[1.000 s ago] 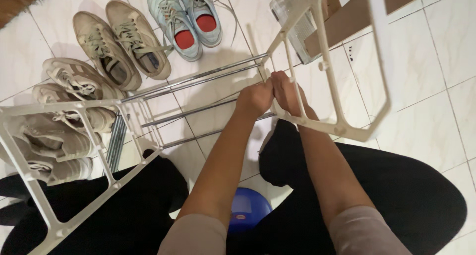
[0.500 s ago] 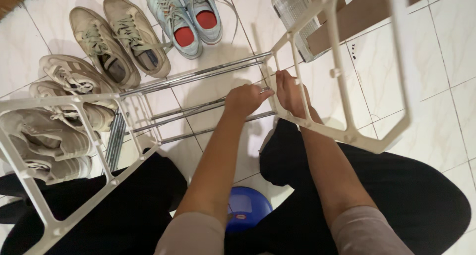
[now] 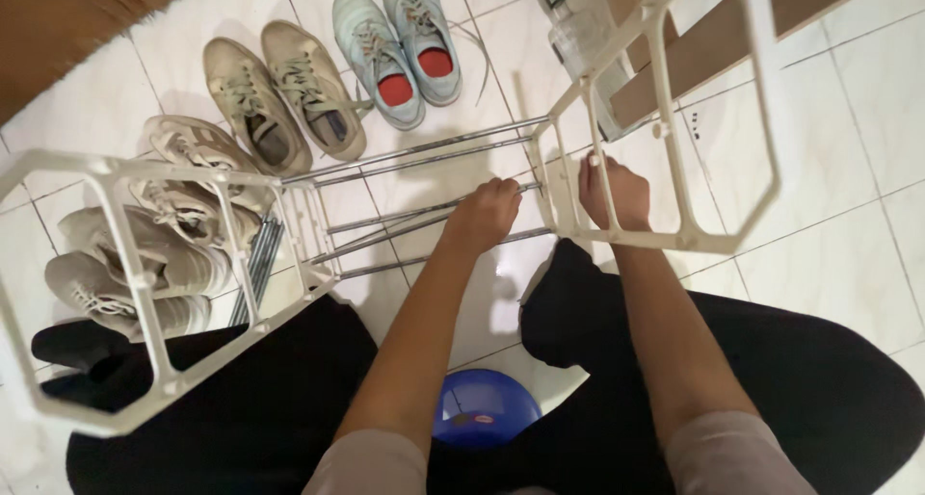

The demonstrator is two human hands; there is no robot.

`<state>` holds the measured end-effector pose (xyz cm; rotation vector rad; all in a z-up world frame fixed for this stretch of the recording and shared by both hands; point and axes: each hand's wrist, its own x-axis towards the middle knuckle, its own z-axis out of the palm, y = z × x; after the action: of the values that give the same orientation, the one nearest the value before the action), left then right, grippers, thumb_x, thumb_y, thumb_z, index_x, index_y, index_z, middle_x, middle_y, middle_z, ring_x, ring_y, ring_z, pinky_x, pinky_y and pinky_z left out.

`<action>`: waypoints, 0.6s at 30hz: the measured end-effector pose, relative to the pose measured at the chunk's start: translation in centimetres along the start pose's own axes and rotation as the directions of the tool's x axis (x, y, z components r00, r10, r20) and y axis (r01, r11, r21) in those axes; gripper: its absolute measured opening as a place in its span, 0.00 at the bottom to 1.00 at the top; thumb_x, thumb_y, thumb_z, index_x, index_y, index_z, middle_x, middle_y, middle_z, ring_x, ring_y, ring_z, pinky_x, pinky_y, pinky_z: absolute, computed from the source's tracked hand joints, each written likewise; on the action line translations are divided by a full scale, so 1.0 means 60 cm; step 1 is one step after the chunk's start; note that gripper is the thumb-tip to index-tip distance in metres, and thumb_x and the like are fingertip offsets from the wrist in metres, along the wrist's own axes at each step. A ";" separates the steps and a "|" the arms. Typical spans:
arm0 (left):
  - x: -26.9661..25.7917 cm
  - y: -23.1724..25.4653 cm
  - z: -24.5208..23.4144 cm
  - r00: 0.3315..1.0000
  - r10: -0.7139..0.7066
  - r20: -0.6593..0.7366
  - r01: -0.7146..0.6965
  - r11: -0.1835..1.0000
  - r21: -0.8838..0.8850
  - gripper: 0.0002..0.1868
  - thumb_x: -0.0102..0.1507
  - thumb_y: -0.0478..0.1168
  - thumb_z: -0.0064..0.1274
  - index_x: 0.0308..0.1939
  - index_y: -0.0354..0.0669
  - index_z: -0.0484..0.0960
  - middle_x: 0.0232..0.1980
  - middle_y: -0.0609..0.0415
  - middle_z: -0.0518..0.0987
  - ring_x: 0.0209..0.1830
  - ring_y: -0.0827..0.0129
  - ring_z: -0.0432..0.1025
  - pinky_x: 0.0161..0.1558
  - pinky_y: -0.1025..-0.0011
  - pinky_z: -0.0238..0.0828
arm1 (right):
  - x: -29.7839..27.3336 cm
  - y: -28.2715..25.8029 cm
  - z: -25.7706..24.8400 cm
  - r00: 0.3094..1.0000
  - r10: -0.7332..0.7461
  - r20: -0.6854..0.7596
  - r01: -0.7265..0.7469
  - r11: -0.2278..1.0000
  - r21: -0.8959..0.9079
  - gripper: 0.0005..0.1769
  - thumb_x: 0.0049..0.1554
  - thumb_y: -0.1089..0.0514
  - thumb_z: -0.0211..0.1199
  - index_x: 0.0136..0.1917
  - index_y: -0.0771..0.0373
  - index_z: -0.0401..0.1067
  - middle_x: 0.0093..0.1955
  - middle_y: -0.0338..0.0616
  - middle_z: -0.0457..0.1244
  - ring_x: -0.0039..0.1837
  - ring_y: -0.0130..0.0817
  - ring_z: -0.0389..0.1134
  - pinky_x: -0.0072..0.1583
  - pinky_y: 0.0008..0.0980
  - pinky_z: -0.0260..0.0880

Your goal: The person assembles a white plastic shoe rack by inserting metal rods into the side frames. They repeatedly insert and remove rods to fit them into the frame slots, working on the floor with several pairs of shoes nearby.

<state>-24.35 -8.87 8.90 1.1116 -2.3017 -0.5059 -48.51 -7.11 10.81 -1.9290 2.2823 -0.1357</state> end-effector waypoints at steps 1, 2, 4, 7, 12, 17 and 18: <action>-0.003 0.003 -0.005 1.000 0.023 -0.016 -0.023 1.000 0.018 0.06 0.66 0.37 0.51 0.42 0.37 0.77 0.37 0.46 0.77 0.38 0.55 0.76 0.39 0.62 0.77 | -0.009 0.019 0.011 0.999 -0.005 0.046 0.009 0.996 -0.091 0.15 0.68 0.50 0.51 0.49 0.60 0.74 0.40 0.51 0.70 0.40 0.50 0.73 0.41 0.48 0.73; -0.004 0.005 -0.010 0.998 0.046 -0.032 -0.045 0.998 0.037 0.05 0.66 0.36 0.50 0.42 0.37 0.77 0.37 0.47 0.77 0.40 0.55 0.76 0.41 0.63 0.77 | -0.020 0.036 0.025 0.996 -0.004 0.092 0.020 0.983 -0.180 0.14 0.67 0.52 0.51 0.50 0.60 0.75 0.40 0.49 0.70 0.41 0.47 0.74 0.40 0.46 0.74; -0.007 0.009 -0.025 0.971 0.217 -0.102 -0.208 0.974 0.095 0.07 0.65 0.33 0.51 0.45 0.34 0.77 0.42 0.47 0.77 0.44 0.54 0.74 0.47 0.63 0.75 | -0.040 0.070 0.052 0.975 -0.035 0.221 0.102 0.948 -0.301 0.13 0.64 0.53 0.52 0.49 0.58 0.76 0.41 0.46 0.72 0.44 0.43 0.76 0.43 0.45 0.75; 0.002 0.043 -0.047 0.990 0.138 -0.040 -0.140 0.989 -0.049 0.10 0.65 0.35 0.48 0.48 0.37 0.80 0.43 0.44 0.78 0.43 0.50 0.73 0.46 0.60 0.72 | -0.067 0.062 0.061 0.751 0.055 0.658 0.260 0.892 -0.370 0.13 0.60 0.54 0.54 0.50 0.55 0.79 0.50 0.42 0.72 0.51 0.42 0.76 0.49 0.48 0.77; 0.008 0.113 -0.113 0.747 -0.410 0.524 0.625 0.701 -0.343 0.22 0.73 0.50 0.47 0.45 0.29 0.75 0.39 0.38 0.77 0.39 0.48 0.72 0.46 0.58 0.69 | -0.133 -0.075 -0.071 0.733 -0.266 0.627 0.402 0.912 -0.083 0.17 0.59 0.45 0.58 0.49 0.59 0.78 0.48 0.49 0.72 0.50 0.48 0.74 0.53 0.48 0.74; -0.046 0.126 -0.102 0.935 -0.037 0.353 0.198 0.880 -0.432 0.16 0.73 0.46 0.44 0.51 0.37 0.81 0.42 0.39 0.78 0.38 0.51 0.74 0.43 0.59 0.71 | -0.167 -0.175 -0.236 0.870 -0.021 0.493 0.159 0.958 -0.239 0.22 0.60 0.41 0.59 0.49 0.61 0.78 0.46 0.51 0.72 0.49 0.46 0.75 0.51 0.43 0.75; -0.054 0.123 -0.100 0.966 0.018 0.257 0.122 0.847 -0.517 0.16 0.71 0.44 0.46 0.54 0.36 0.79 0.43 0.40 0.79 0.41 0.51 0.75 0.45 0.59 0.72 | -0.169 -0.186 -0.253 0.894 0.022 0.448 0.093 0.968 -0.235 0.22 0.59 0.41 0.59 0.50 0.61 0.78 0.46 0.51 0.72 0.48 0.46 0.75 0.51 0.43 0.76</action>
<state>-23.48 -2.50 16.63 0.8666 -2.1273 -1.2846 -38.66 0.59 28.19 -1.8640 2.0246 0.5657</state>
